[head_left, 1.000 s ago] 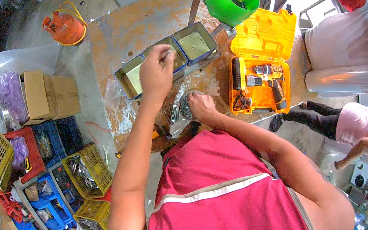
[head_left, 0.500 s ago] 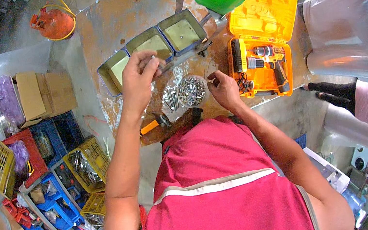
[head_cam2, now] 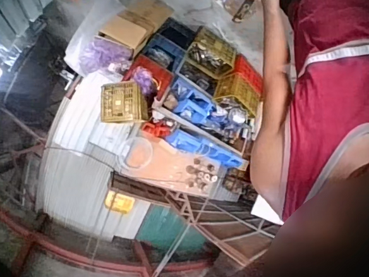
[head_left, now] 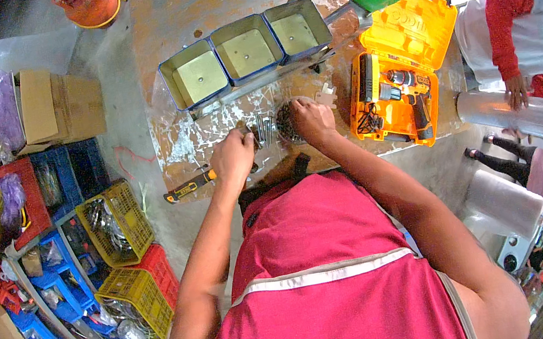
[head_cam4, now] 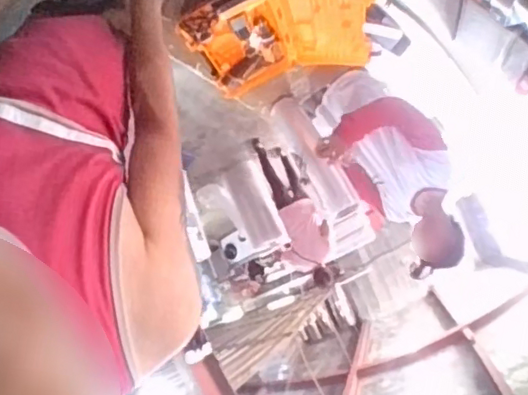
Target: The person uses a cordless drill to drive screws into small metal boxes on a workbench. They repeatedly pick up screws, attach them to the drill, and fasten them into the boxes. The person also handles a container of screws and organizes them on the table.
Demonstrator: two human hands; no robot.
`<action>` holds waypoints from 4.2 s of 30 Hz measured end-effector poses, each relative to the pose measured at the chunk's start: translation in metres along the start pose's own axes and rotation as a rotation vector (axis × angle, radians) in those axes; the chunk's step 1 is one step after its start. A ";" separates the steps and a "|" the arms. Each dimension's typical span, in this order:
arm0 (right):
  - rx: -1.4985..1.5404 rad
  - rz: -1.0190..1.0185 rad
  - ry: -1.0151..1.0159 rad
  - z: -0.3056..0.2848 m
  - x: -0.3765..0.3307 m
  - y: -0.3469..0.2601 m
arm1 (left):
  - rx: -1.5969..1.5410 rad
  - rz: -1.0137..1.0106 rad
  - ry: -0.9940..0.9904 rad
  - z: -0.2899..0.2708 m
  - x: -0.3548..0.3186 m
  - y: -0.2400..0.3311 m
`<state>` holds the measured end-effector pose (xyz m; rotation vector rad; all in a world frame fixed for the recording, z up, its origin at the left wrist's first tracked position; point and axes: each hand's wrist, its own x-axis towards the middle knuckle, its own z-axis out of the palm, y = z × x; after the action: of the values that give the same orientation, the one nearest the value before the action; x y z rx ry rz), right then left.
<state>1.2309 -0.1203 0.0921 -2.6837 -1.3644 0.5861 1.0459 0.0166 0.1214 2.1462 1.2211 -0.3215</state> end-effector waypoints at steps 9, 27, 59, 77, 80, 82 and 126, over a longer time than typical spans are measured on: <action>1.485 0.341 -0.121 -0.035 -0.026 0.031 | 0.110 -0.022 -0.108 0.037 0.040 0.018; 2.098 0.722 -0.331 -0.043 -0.039 0.090 | 0.393 0.061 0.001 0.074 0.024 0.017; 1.746 0.366 0.260 -0.115 -0.016 0.030 | -0.129 0.162 -0.146 -0.019 -0.025 0.042; 1.094 0.416 0.287 -0.026 -0.089 0.092 | 0.008 -0.028 -0.019 0.022 0.002 0.014; 1.115 0.376 0.252 -0.020 -0.079 0.090 | 0.030 -0.011 -0.027 0.025 0.011 0.015; 1.158 0.423 0.164 -0.023 -0.075 0.087 | 0.120 -0.071 -0.087 0.030 0.022 0.023; 0.054 -0.223 0.059 -0.005 -0.034 0.025 | -0.883 0.213 -0.384 -0.106 0.142 0.188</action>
<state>1.2333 -0.1617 0.1012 -2.4411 -1.5788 0.5099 1.2692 0.1120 0.2087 1.3421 0.7023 -0.0629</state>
